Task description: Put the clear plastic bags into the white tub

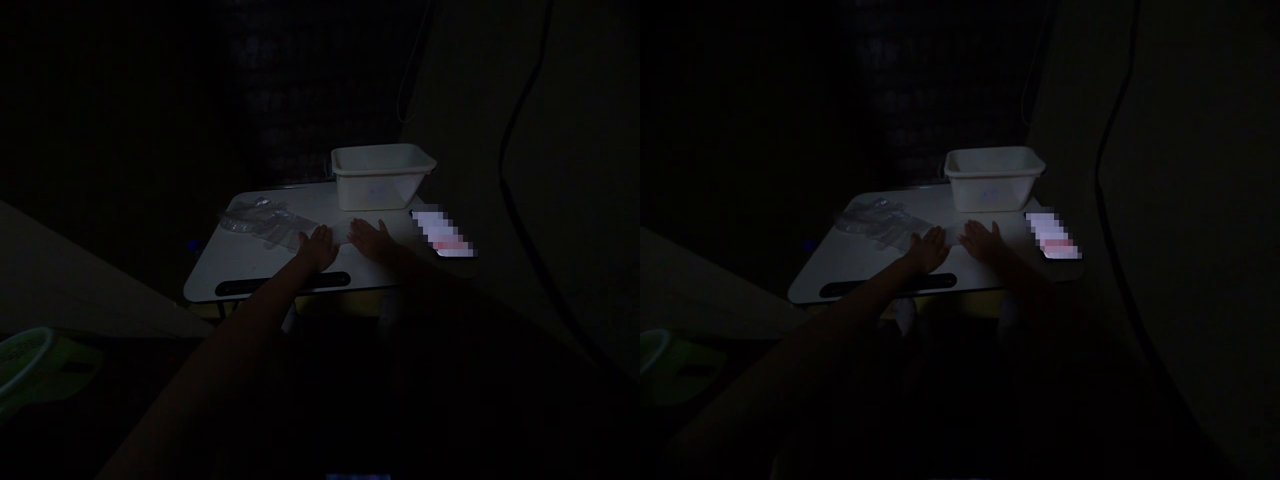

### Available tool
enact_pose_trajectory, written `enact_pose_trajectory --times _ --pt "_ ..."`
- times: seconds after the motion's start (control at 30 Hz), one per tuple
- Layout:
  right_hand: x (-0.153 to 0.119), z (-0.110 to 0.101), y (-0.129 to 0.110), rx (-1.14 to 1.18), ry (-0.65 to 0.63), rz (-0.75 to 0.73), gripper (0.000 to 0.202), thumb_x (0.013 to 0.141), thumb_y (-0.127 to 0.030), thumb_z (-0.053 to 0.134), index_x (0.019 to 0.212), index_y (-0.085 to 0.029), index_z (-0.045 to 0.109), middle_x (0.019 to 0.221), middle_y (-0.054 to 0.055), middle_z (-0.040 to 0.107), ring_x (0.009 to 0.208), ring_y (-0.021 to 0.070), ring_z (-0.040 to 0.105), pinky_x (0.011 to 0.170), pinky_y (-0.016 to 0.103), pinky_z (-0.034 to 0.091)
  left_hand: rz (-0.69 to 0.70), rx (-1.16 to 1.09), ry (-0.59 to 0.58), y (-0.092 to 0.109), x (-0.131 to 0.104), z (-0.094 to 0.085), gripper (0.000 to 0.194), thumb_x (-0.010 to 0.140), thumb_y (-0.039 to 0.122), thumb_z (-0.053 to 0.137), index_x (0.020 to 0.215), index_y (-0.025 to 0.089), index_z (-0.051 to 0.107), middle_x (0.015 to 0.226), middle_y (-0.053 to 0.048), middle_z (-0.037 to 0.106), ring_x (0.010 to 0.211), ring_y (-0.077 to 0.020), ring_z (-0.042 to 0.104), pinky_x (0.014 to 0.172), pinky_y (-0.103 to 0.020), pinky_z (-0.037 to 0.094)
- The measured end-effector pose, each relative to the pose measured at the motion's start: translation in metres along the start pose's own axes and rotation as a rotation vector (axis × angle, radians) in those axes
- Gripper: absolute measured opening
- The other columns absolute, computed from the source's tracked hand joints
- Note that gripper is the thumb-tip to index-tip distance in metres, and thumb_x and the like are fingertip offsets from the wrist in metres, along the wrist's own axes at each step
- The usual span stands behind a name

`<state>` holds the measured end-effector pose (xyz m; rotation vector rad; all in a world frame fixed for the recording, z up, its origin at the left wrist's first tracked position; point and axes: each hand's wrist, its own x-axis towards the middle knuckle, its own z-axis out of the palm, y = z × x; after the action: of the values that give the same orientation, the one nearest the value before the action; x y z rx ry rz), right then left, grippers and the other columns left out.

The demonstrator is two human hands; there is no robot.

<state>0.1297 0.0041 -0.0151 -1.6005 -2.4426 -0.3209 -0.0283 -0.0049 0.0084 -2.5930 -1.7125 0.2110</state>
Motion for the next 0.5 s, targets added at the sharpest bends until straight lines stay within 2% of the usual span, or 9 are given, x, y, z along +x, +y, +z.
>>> enact_pose_trajectory --times 0.3,0.4,0.5 --pt "-0.014 -0.001 0.027 -0.081 -0.011 0.123 0.044 0.087 -0.028 0.014 0.116 -0.014 0.044 0.128 0.015 0.038 0.119 0.0237 0.031 0.09 0.06 0.021 -0.001 0.005 -0.015 0.0 -0.002 -0.003 0.057 0.084 0.036 0.005 0.131 0.006 0.015 0.138 -0.012 0.011 0.126 -0.0215 0.01 0.094 -0.055 0.016" --pt "-0.011 -0.006 0.024 -0.058 -0.002 0.126 0.043 0.087 -0.028 0.015 0.115 -0.016 0.045 0.129 0.013 0.038 0.121 0.0226 0.028 0.091 0.059 0.018 0.002 0.006 -0.004 0.0 -0.002 -0.003 0.057 0.084 0.037 0.004 0.131 0.006 0.015 0.138 -0.013 0.012 0.126 -0.022 0.01 0.094 -0.056 0.015" --pt "-0.003 -0.011 0.008 0.026 0.001 0.116 0.044 0.087 -0.03 0.015 0.12 -0.015 0.039 0.131 0.013 0.035 0.121 0.0212 0.028 0.093 0.056 0.019 0.004 0.005 -0.019 0.0 -0.003 -0.003 0.058 0.084 0.038 0.005 0.131 0.006 0.014 0.138 -0.013 0.012 0.126 -0.0217 0.01 0.094 -0.056 0.013"
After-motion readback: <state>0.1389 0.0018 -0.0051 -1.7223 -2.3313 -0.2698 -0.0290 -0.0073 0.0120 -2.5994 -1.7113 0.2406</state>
